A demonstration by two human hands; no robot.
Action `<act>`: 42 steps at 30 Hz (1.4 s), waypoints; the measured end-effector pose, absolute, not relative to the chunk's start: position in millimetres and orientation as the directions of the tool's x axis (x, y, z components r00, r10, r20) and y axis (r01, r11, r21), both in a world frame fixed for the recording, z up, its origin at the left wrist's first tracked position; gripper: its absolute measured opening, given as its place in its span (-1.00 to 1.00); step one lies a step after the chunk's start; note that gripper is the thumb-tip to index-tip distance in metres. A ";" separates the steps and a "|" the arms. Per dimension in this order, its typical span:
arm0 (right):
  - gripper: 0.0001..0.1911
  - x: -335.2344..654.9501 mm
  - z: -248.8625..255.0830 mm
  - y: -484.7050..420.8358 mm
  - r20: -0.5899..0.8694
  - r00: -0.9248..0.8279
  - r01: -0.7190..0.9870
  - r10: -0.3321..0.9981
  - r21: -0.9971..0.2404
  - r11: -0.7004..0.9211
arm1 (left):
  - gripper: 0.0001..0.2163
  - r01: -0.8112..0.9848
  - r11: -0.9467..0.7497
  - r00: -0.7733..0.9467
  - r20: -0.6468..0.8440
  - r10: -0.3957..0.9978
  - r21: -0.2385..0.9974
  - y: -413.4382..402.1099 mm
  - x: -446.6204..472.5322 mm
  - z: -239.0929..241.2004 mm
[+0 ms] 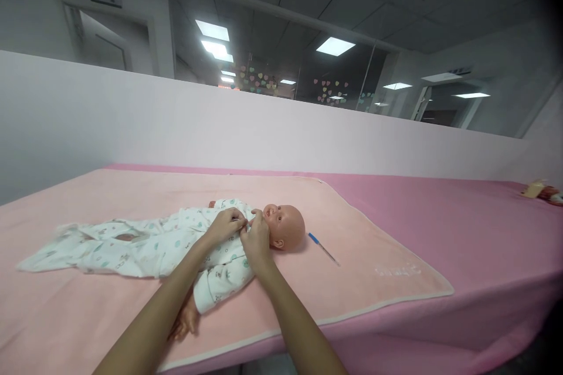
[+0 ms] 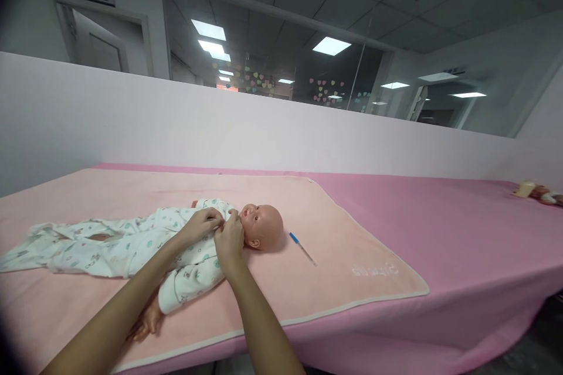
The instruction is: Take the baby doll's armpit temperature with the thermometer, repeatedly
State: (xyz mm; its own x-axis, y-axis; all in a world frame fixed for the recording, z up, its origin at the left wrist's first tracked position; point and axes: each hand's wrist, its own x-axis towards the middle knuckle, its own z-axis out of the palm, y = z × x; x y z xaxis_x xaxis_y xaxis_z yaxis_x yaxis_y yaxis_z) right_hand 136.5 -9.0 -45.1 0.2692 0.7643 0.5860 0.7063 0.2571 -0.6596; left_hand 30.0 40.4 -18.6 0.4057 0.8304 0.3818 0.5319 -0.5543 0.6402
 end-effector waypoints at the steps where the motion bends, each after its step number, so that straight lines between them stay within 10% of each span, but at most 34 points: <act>1: -0.65 136.9 -45.3 -8.7 0.581 0.277 0.691 0.765 -0.674 0.262 | -0.81 0.535 -0.549 0.393 0.386 0.835 0.642 39.8 30.1 -18.2; 24: -0.74 132.2 -52.4 -6.3 0.725 0.082 0.748 0.684 -0.498 0.438 | -0.73 0.574 -0.647 0.439 0.479 0.761 0.502 17.9 -19.5 -7.2; 42: -0.69 122.0 -44.9 1.9 0.685 -0.231 0.828 0.691 -0.235 0.510 | -0.71 0.372 -0.486 0.177 0.454 0.873 0.791 27.2 -21.1 -25.6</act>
State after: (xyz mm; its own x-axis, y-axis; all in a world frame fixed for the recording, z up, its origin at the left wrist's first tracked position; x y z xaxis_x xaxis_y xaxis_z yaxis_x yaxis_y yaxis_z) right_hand 122.0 1.9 -44.9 -0.2312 0.6914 0.6845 0.8277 0.5096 -0.2351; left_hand -21.1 27.2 -25.6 0.1768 0.8734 0.4537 0.3720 -0.4861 0.7908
